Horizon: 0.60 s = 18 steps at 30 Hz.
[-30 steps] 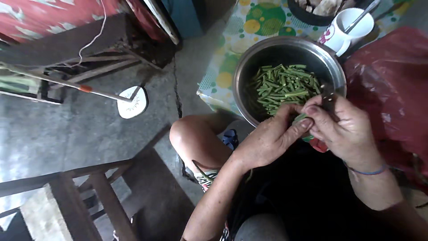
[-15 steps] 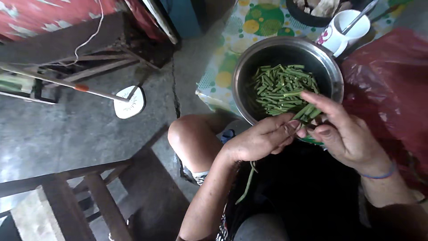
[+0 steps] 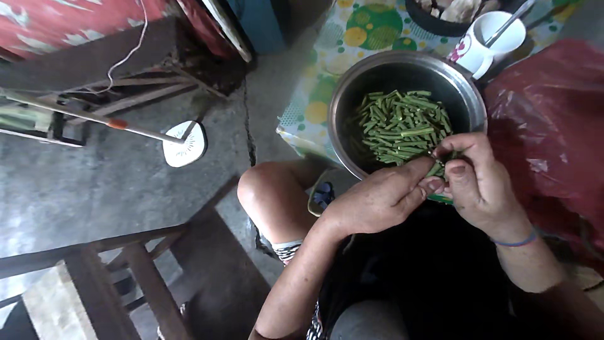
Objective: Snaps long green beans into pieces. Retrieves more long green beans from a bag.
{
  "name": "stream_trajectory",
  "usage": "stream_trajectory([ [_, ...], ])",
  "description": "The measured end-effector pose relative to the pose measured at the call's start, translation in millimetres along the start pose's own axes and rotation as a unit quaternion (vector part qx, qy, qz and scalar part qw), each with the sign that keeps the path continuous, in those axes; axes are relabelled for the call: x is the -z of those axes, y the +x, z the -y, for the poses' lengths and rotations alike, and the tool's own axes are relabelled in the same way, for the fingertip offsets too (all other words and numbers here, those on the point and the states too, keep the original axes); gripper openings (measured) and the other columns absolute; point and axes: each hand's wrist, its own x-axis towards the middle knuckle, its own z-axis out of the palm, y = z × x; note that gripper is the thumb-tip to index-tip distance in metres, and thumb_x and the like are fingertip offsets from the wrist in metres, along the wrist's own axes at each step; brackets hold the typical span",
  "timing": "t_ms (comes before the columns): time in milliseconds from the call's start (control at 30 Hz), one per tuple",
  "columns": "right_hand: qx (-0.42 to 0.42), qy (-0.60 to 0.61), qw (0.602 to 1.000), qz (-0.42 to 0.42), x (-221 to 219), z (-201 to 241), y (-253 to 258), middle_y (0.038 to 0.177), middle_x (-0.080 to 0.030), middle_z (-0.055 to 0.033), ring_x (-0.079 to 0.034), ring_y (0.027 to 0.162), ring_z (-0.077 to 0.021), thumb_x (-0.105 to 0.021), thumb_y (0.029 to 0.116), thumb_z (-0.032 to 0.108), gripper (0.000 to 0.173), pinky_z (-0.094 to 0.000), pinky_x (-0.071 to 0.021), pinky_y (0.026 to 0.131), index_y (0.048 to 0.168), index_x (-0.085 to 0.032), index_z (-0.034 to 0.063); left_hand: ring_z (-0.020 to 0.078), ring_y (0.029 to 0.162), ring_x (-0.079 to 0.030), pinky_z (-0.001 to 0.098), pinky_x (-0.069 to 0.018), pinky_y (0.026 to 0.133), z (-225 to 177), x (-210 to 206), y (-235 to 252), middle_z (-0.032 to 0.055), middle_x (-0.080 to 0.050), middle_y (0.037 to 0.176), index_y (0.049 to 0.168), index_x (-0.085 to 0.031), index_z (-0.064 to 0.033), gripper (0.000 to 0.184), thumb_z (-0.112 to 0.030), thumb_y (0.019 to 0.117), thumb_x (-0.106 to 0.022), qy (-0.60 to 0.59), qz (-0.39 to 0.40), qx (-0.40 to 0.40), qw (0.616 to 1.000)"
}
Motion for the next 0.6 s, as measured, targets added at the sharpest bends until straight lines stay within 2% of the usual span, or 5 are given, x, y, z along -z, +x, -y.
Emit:
stream_trajectory([
  [167, -0.104, 0.013, 0.995, -0.002, 5, -7, 7, 0.077, -0.052, 0.0080, -0.046, 0.056, 0.0079, -0.038, 0.1107, 0.039, 0.037, -0.0115, -0.0433, 0.051, 0.123, -0.051, 0.0068, -0.0040, 0.065, -0.044, 0.0131, -0.0385, 0.061, 1, -2, 3, -0.0055, -0.049, 0.077, 0.107, -0.060, 0.0007, 0.028, -0.017, 0.1082, -0.039, -0.107, -0.013, 0.042, 0.993],
  [300, -0.109, 0.049, 0.993, 0.023, 8, -7, 8, 0.075, -0.055, 0.0091, -0.047, 0.054, 0.0051, -0.041, 0.1042, 0.060, 0.065, -0.0131, -0.0432, 0.046, 0.152, -0.037, 0.0151, -0.0037, 0.060, -0.042, 0.0123, -0.0356, 0.052, 14, -3, 2, -0.0085, -0.048, 0.076, 0.136, -0.046, 0.0003, 0.064, -0.052, 0.1075, -0.024, -0.230, -0.046, 0.086, 0.968],
  [433, -0.027, 0.096, 0.994, 0.040, 1, 7, 10, 0.105, -0.068, 0.0067, -0.064, 0.086, 0.0062, -0.063, 0.1007, 0.037, 0.042, -0.0126, -0.0559, 0.074, 0.129, -0.055, 0.0064, -0.0074, 0.066, -0.046, 0.0095, -0.0405, 0.056, 13, -9, 3, -0.0067, -0.055, 0.086, 0.142, -0.039, 0.0049, 0.104, -0.083, 0.0918, -0.017, -0.215, -0.056, 0.058, 0.973],
  [500, -0.028, 0.119, 0.992, 0.021, -2, 10, 10, 0.097, -0.069, 0.0109, -0.064, 0.080, 0.0081, -0.064, 0.1012, 0.023, 0.019, -0.0108, -0.0561, 0.072, 0.114, -0.061, 0.0092, -0.0063, 0.066, -0.046, 0.0104, -0.0409, 0.056, 12, -10, 4, -0.0057, -0.056, 0.086, 0.144, -0.035, 0.0075, 0.098, -0.077, 0.0969, -0.020, -0.222, -0.051, 0.052, 0.972],
  [600, -0.067, 0.148, 0.986, -0.016, 4, 9, 10, 0.080, -0.061, 0.0169, -0.051, 0.060, 0.0101, -0.062, 0.1025, 0.023, 0.008, -0.0086, -0.0454, 0.054, 0.108, -0.063, 0.0179, -0.0022, 0.062, -0.050, 0.0139, -0.0453, 0.056, 9, -6, -2, -0.0051, -0.053, 0.077, 0.130, -0.049, 0.0025, 0.042, -0.032, 0.1101, -0.037, -0.213, -0.034, 0.086, 0.973],
])
